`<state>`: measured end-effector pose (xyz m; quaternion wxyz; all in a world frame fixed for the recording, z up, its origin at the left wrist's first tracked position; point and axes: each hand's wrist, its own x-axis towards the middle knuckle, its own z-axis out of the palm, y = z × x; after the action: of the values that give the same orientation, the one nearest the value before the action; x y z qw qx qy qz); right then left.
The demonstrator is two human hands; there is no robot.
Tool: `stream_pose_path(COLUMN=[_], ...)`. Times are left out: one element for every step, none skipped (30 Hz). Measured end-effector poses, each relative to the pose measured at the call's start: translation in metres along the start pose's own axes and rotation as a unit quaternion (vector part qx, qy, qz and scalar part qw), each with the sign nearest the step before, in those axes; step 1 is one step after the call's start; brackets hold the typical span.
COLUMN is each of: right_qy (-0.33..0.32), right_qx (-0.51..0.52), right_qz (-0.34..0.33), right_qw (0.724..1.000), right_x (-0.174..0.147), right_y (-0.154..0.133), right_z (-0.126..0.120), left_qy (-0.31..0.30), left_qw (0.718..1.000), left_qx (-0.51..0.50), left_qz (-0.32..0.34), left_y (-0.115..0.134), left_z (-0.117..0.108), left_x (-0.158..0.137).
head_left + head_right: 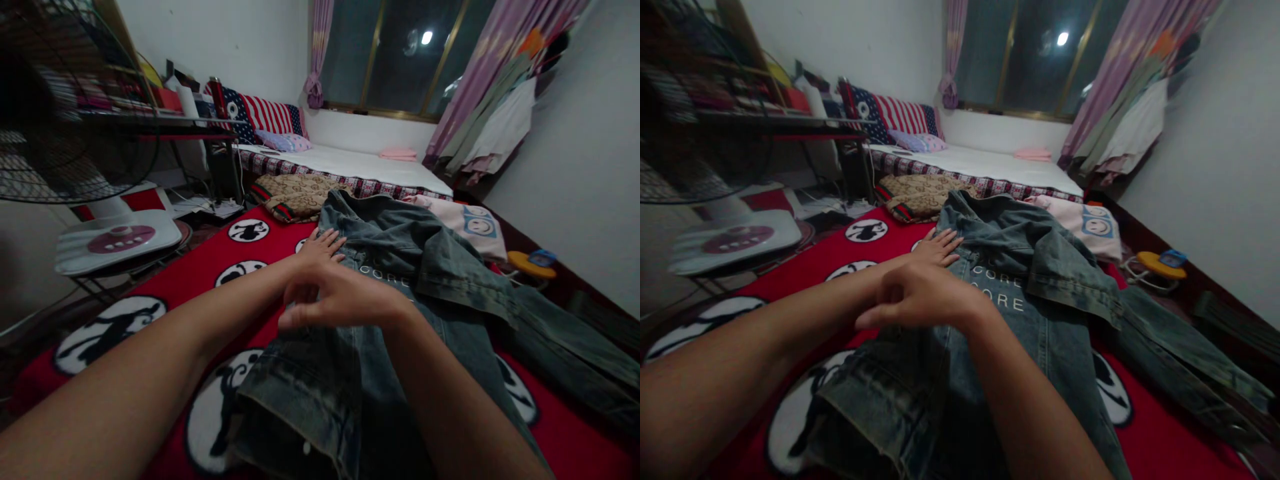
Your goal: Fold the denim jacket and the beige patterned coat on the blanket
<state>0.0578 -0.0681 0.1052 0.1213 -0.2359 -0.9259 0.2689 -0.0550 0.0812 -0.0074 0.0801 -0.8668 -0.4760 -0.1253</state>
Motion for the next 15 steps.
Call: stream_pose_path(right_qy=[-0.043, -0.065, -0.080, -0.091, -0.100, -0.104, -0.099, -0.087, -0.069, -0.049, -0.035, -0.035, -0.051, -0.078, -0.111], right_qx=[-0.035, -0.088, -0.147, -0.200, -0.242, -0.269, -0.283, -0.287, -0.287, -0.288, -0.288, -0.287, -0.283, -0.276, -0.266], right_qz=[-0.017, -0.021, -0.014, -0.002, 0.007, 0.009, 0.002, -0.014, -0.031, -0.046, -0.057, -0.062, -0.062, -0.058, -0.051], right_qw=[0.998, 0.994, 0.986, 0.976, 0.965, 0.957, 0.954, 0.954, 0.955, 0.955, 0.955, 0.955, 0.956, 0.956, 0.956], right_x=[-0.002, -0.004, -0.006, -0.007, -0.007, -0.007, -0.008, -0.008, -0.010, -0.011, -0.012, -0.013, -0.012, -0.011, -0.008], right_y=[-0.020, -0.037, -0.050, -0.060, -0.066, -0.070, -0.071, -0.070, -0.069, -0.067, -0.066, -0.064, -0.063, -0.061, -0.058], right_z=[0.005, 0.011, 0.020, 0.029, 0.037, 0.043, 0.047, 0.048, 0.046, 0.043, 0.039, 0.036, 0.034, 0.033, 0.034], left_qy=[-0.009, -0.020, -0.029, -0.035, -0.039, -0.041, -0.043, -0.046, -0.048, -0.049, -0.050, -0.048, -0.047, -0.046, -0.047], left_qw=[1.000, 1.000, 0.999, 0.999, 0.999, 0.998, 0.998, 0.998, 0.998, 0.998, 0.998, 0.998, 0.998, 0.998, 0.998], left_qx=[0.005, 0.012, 0.020, 0.028, 0.033, 0.036, 0.037, 0.037, 0.036, 0.036, 0.036, 0.036, 0.034, 0.031, 0.025], left_qz=[0.002, 0.007, 0.012, 0.013, 0.012, 0.010, 0.009, 0.008, 0.008, 0.009, 0.010, 0.012, 0.013, 0.014, 0.015], left_y=[0.000, 0.001, 0.002, 0.002, 0.003, 0.003, 0.004, 0.003, 0.003, 0.002, 0.002, 0.001, 0.000, 0.000, 0.000], left_z=[0.000, -0.001, -0.001, -0.002, -0.002, -0.003, -0.003, -0.003, -0.002, -0.002, -0.001, -0.001, -0.002, -0.003, -0.005], left_x=[0.000, 0.000, 0.000, 0.001, 0.001, 0.001, 0.001, 0.001, 0.001, 0.001, 0.000, 0.000, 0.000, 0.000, 0.001])
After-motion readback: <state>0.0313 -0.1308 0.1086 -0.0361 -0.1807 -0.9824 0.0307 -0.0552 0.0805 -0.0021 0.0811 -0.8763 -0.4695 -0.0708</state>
